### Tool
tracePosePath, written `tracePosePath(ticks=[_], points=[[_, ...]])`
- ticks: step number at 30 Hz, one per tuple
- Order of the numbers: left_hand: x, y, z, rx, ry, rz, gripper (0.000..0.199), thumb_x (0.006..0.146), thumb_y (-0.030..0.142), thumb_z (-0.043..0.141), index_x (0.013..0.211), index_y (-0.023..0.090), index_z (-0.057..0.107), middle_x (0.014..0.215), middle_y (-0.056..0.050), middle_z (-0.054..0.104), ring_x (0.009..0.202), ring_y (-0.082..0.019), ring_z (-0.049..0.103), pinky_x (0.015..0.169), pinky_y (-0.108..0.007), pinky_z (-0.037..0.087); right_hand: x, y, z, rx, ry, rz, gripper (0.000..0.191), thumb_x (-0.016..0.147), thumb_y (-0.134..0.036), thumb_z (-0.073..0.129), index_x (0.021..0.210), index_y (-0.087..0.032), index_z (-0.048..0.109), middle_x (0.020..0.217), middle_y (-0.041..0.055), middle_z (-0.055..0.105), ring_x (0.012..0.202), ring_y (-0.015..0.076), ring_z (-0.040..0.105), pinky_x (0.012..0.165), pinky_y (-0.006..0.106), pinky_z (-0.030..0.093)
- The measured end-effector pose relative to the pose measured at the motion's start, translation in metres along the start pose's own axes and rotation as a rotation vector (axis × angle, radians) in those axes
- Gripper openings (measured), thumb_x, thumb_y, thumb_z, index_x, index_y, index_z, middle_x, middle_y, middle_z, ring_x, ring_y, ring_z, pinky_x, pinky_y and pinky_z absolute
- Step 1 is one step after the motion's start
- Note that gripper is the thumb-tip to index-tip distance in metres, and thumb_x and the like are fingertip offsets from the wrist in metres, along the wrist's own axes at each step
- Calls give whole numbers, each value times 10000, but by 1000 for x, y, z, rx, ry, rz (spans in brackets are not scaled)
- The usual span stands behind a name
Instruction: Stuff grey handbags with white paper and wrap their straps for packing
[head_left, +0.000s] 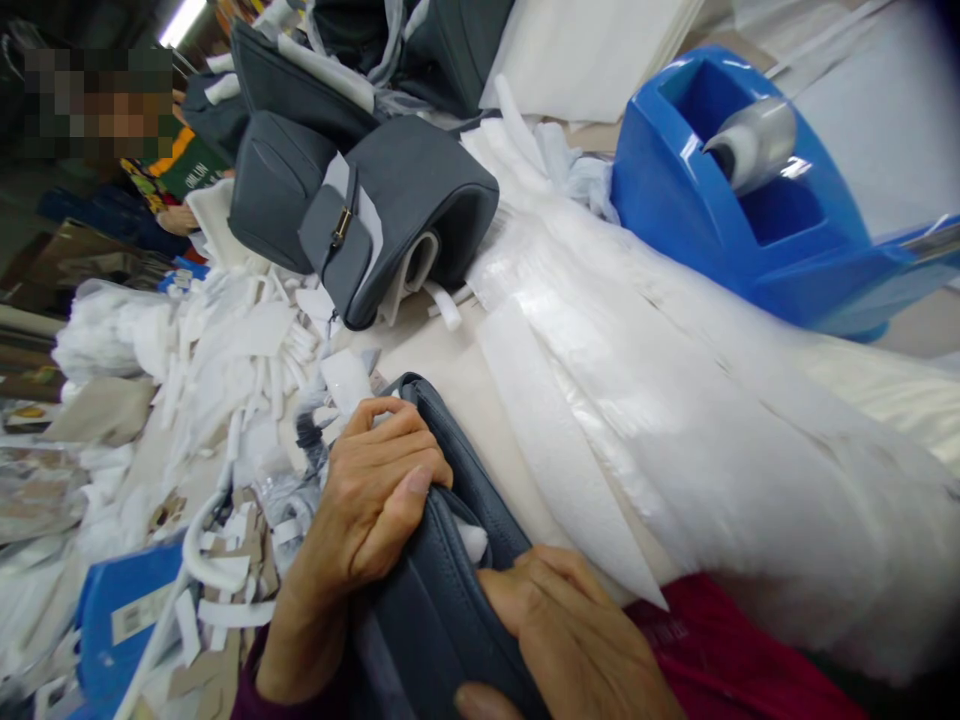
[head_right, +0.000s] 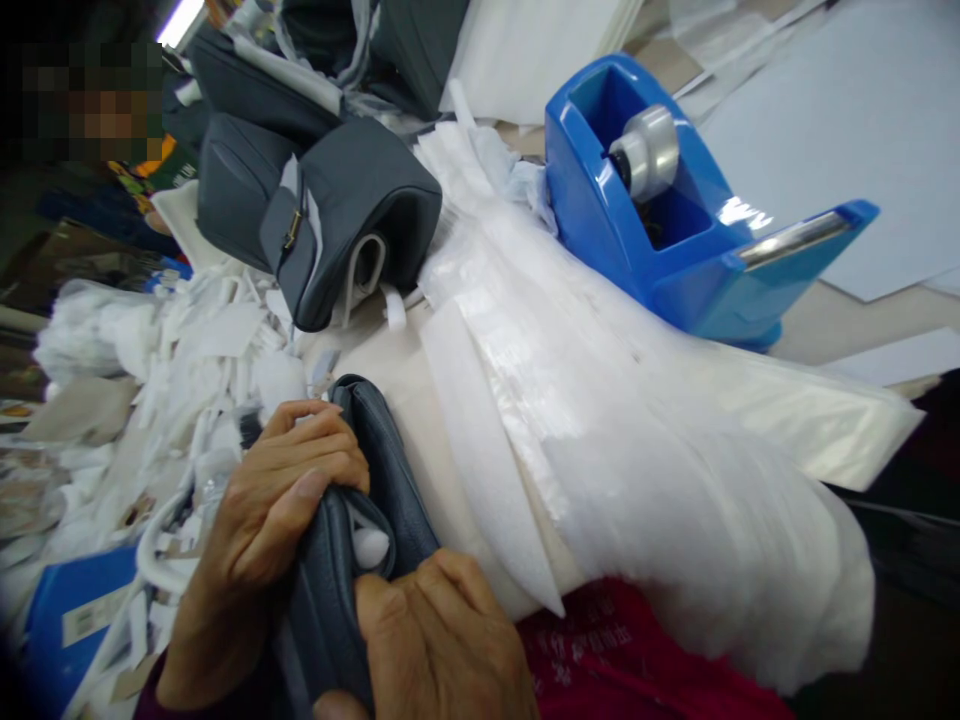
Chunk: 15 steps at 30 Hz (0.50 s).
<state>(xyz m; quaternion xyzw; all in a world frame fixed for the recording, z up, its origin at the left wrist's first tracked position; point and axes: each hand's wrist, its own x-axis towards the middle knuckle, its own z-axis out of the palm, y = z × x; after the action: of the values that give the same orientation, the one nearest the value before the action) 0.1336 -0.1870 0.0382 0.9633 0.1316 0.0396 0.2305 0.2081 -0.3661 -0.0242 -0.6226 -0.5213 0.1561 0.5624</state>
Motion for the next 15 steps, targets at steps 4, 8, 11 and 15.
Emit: tracePosePath(ticks=[4,8,11,15], points=[[1,-2,-2,-54,-66,83,282,922,262,357,798,181,597,725,-41,624,730,-200,549,916,-463,340,4,5,-2,-23,12,28,277,914,-221,459,1160,-130,546,825,60,705,700,170,655,691,283,545],[0,-1,-5,-152,-84,137,271,931,344,396,833,183,590,813,-61,659,760,-211,577,919,-461,350,7,9,-5,66,-59,23,337,867,-176,482,1200,-160,524,878,49,721,732,164,661,696,275,559],[-1,0,-6,-222,-70,130,220,910,373,466,836,195,573,856,-62,684,779,-215,590,918,-448,360,7,10,-7,78,-83,38,361,861,-219,515,1220,-175,523,946,54,721,824,171,674,761,272,564],[-2,1,-9,-306,-60,111,289,857,484,558,802,200,550,866,-62,696,770,-218,591,887,-439,374,7,11,-12,61,-99,15,368,871,-305,542,1228,-220,544,944,34,717,898,184,674,859,285,546]])
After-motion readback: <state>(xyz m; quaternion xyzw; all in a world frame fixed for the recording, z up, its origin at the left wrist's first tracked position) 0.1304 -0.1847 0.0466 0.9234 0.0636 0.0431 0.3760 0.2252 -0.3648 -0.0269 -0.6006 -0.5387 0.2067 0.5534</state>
